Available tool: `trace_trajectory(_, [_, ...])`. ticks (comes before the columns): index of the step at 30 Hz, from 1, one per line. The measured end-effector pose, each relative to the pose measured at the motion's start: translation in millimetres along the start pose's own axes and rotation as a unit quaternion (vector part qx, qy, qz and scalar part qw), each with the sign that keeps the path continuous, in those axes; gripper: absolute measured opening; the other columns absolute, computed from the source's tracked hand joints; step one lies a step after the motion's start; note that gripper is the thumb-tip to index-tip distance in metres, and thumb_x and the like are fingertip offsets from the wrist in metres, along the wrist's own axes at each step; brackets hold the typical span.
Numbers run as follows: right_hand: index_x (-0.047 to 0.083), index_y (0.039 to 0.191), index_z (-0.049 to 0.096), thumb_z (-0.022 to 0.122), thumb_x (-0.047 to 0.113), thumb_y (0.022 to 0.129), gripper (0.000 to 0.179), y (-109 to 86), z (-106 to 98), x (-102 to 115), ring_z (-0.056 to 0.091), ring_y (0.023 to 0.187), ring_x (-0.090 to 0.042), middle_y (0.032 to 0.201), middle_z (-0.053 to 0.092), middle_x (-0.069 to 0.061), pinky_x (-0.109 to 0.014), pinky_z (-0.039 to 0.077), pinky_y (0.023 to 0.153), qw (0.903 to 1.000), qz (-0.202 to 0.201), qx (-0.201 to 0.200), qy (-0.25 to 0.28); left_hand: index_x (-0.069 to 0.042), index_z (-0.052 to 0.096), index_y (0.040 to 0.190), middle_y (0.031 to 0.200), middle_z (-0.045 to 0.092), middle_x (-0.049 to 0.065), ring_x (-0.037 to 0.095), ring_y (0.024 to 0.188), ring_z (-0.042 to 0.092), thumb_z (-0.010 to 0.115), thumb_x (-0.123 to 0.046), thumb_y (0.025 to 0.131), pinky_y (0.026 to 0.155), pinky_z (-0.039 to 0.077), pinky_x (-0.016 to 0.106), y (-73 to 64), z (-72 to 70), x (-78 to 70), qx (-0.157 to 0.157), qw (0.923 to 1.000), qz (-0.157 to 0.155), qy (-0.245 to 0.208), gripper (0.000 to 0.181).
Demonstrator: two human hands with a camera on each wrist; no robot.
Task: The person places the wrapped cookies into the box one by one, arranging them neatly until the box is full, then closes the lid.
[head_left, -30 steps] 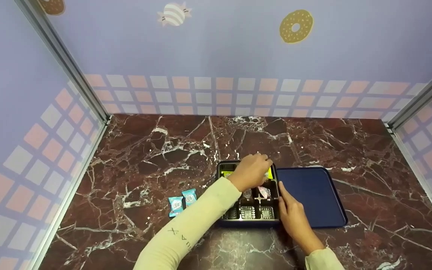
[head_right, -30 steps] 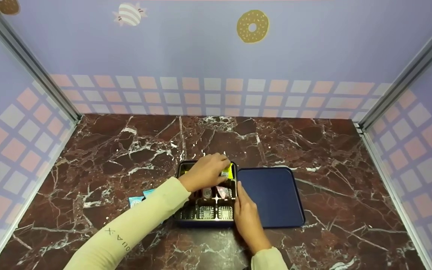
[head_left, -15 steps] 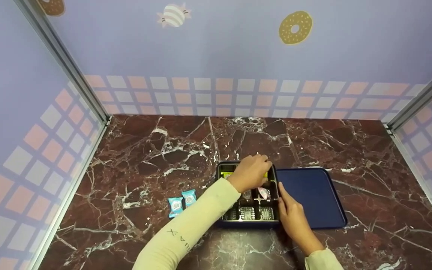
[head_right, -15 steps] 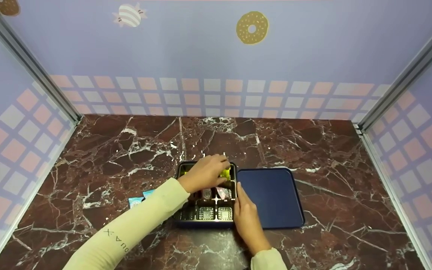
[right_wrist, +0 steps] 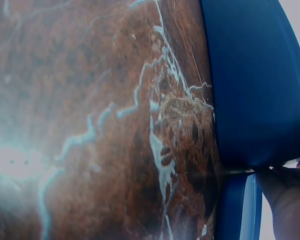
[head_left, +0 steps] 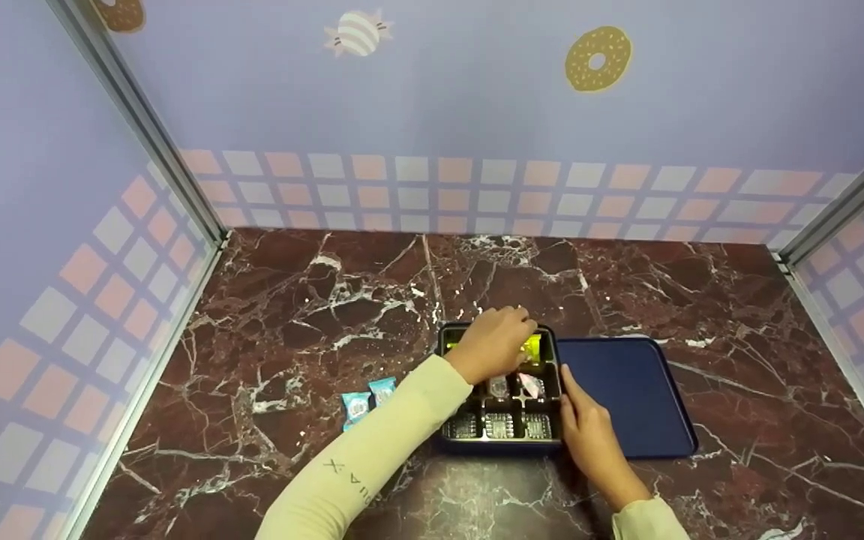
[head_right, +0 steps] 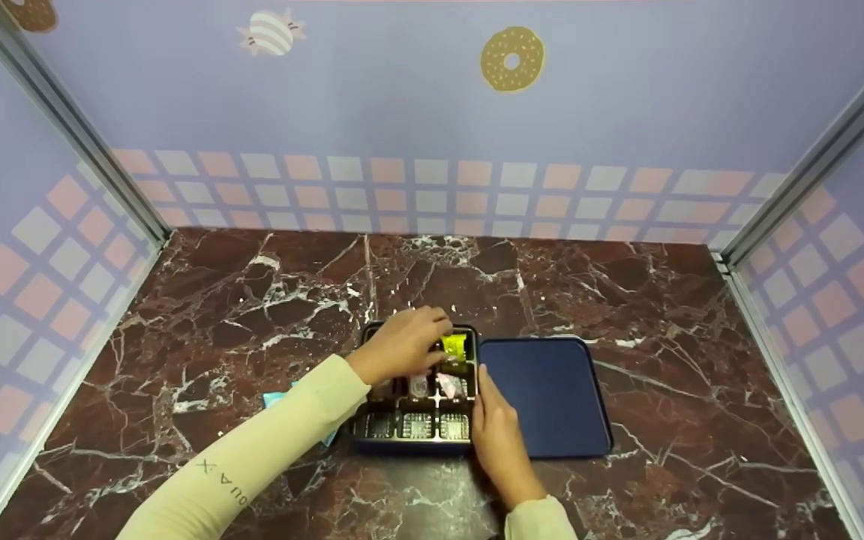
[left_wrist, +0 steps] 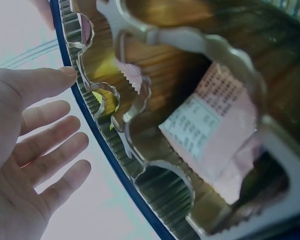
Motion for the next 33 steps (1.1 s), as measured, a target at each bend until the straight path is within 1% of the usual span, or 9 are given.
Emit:
trace_trajectory(7, [-0.002, 0.141, 0.045, 0.052, -0.004, 0.094, 0.048, 1.0, -1.2, -1.5, 0.056, 0.120, -0.040, 0.133, 0.054, -0.027, -0.052, 0.046, 0.100, 1.0000, 0.005, -0.002, -0.005, -0.014, 0.067, 0.112, 0.106, 0.066, 0.001, 0.019, 0.092, 0.063, 0.070, -0.029, 0.085, 0.080, 0.055, 0.035, -6.5, -4.4, 5.5, -0.006, 1.0000, -0.005, -0.005, 0.032])
trace_trajectory(14, [-0.004, 0.141, 0.044, 0.051, -0.004, 0.094, 0.047, 1.3, 0.1, 0.0, 0.056, 0.121, -0.041, 0.134, 0.054, -0.027, -0.053, 0.046, 0.099, 1.0000, 0.005, 0.005, -0.005, -0.014, 0.067, 0.112, 0.104, 0.066, 0.000, 0.017, 0.089, 0.063, 0.070, -0.030, 0.086, 0.076, 0.055, 0.032, -13.3, -7.3, 8.8, -0.012, 0.9999, -0.001, 0.011, 0.030])
trace_trajectory(18, [-0.003, 0.142, 0.043, 0.051, -0.002, 0.095, 0.047, 0.6, 1.2, -0.1, 0.055, 0.121, -0.041, 0.135, 0.053, -0.027, -0.053, 0.046, 0.099, 0.9999, 0.007, 0.010, -0.006, -0.014, 0.067, 0.111, 0.103, 0.066, -0.001, 0.017, 0.089, 0.063, 0.070, -0.030, 0.086, 0.077, 0.055, 0.031, -18.1, -8.4, 10.6, -0.015, 0.9998, -0.002, 0.015, 0.030])
trace_trajectory(25, [-0.002, 0.143, 0.042, 0.050, -0.001, 0.096, 0.048, -0.5, 3.7, -0.9, 0.055, 0.122, -0.041, 0.135, 0.053, -0.027, -0.053, 0.046, 0.099, 0.9998, 0.011, 0.017, -0.005, -0.014, 0.066, 0.109, 0.101, 0.065, 0.000, 0.018, 0.089, 0.062, 0.070, -0.033, 0.085, 0.077, 0.054, 0.032, -31.4, -10.3, 16.3, -0.015, 0.9996, -0.002, 0.024, 0.031])
trace_trajectory(29, [-0.002, 0.143, 0.042, 0.051, -0.001, 0.095, 0.048, -0.4, 3.0, -3.3, 0.054, 0.122, -0.041, 0.136, 0.051, -0.027, -0.052, 0.045, 0.101, 0.9996, 0.021, 0.019, -0.004, -0.014, 0.067, 0.108, 0.100, 0.065, -0.001, 0.016, 0.086, 0.062, 0.070, -0.031, 0.085, 0.075, 0.054, 0.029, -39.3, -13.4, 20.5, -0.027, 0.9993, -0.002, 0.024, 0.029])
trace_trajectory(33, [0.000, 0.144, 0.041, 0.051, 0.000, 0.096, 0.049, 0.4, 3.9, -5.2, 0.052, 0.124, -0.040, 0.138, 0.049, -0.026, -0.051, 0.043, 0.103, 0.9992, 0.030, 0.026, -0.001, -0.013, 0.068, 0.108, 0.098, 0.066, -0.001, 0.014, 0.084, 0.061, 0.069, -0.028, 0.085, 0.073, 0.054, 0.027, -48.0, -17.2, 26.8, -0.036, 0.9993, -0.008, 0.011, 0.028])
Point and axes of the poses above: each hand's wrist, its own y-axis towards the middle knuckle, its own z-axis out of the palm, x = y × z, the point moved 10 cm from there along y, towards the middle knuckle
